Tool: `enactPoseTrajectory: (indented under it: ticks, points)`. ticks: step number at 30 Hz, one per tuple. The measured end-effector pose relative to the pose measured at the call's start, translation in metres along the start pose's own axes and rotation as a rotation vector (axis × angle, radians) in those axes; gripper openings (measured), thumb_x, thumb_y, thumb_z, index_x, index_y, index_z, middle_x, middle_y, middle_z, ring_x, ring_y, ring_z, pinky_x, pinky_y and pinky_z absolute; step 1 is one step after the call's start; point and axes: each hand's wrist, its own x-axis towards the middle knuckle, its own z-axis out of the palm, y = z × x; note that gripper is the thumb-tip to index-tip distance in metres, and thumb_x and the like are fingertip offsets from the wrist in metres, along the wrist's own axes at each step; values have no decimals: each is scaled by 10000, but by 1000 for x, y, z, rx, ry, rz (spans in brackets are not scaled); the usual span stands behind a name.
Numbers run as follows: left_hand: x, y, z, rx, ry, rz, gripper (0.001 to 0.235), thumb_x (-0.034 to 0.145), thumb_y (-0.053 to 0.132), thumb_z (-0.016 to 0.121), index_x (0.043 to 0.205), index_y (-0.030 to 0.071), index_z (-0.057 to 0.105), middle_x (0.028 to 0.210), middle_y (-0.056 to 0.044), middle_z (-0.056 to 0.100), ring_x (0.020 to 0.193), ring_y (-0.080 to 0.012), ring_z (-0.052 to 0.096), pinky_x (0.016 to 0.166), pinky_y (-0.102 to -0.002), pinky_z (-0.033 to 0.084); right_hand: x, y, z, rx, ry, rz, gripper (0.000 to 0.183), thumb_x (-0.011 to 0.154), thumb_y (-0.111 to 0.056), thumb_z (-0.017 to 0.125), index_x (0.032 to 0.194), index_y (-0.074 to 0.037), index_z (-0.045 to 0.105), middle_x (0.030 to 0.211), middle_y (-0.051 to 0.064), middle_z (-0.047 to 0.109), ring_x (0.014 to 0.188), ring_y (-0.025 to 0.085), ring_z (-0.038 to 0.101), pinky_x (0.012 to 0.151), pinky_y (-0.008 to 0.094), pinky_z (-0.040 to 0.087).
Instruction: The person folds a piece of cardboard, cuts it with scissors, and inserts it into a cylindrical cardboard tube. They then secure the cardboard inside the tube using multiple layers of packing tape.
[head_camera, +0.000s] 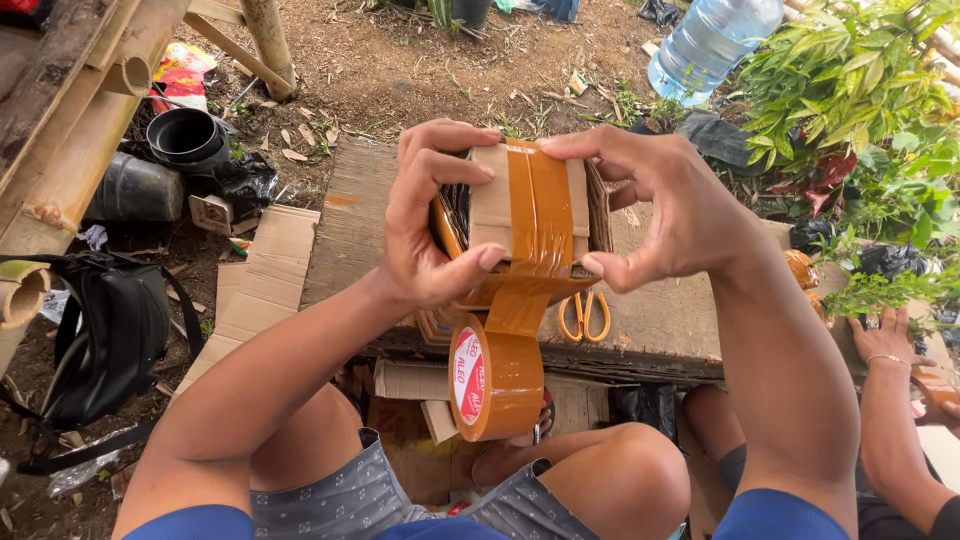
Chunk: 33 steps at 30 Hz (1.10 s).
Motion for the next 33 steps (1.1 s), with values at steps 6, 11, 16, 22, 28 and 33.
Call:
enactPoseTrajectory:
  ticks: [6,11,16,22,28,33]
  points:
    - [13,-10,-2,-115,-41,-18,468,1022,465,588,1188,30,542,1377,-173,591,1362,-267,508,1176,-412,370,-6,-7,36,91,232,-172,1056,605,-418,918,1486,-68,452,1563,177,427,1458,292,442,1213,456,392]
    - [28,-16,7,-210,-62,-88,439,1062,400,533,1252,4,533,1391,-193,569,1287,-230,554,1148,-359,427,-6,6,107,275,663,-79,986,786,-467,931,1520,-57,415,1642,166,358,1492,272,425,1311,426,381]
    - [15,-16,5,-145,-89,-129,386,1113,342,481,1295,3,498,1416,-192,511,1310,-236,521,1165,-365,414,-8,18,112,349,621,-69,1008,784,-397,985,1513,-48,382,1597,184,347,1447,271,487,1258,425,440]
    - [12,-15,-1,-85,-51,-94,352,1127,314,410,1307,21,487,1444,-175,492,1354,-248,516,1184,-362,402,4,2,123,380,765,-28,931,755,-370,989,1421,-70,411,1574,210,366,1448,272,442,1242,409,415]
    - [14,-4,-3,-11,-93,-124,411,1149,344,435,1379,3,450,1524,-195,410,1470,-321,395,1277,-444,304,-5,12,128,183,761,-127,1014,760,-416,989,1470,-70,353,1648,216,260,1588,312,277,1348,465,260]
    - [-21,18,-21,-32,-200,-93,579,1089,379,523,1474,-23,363,1599,-273,187,1531,-432,172,1274,-556,209,-12,24,112,168,675,-132,912,753,-485,945,1421,-113,447,1570,185,383,1500,298,390,1299,451,312]
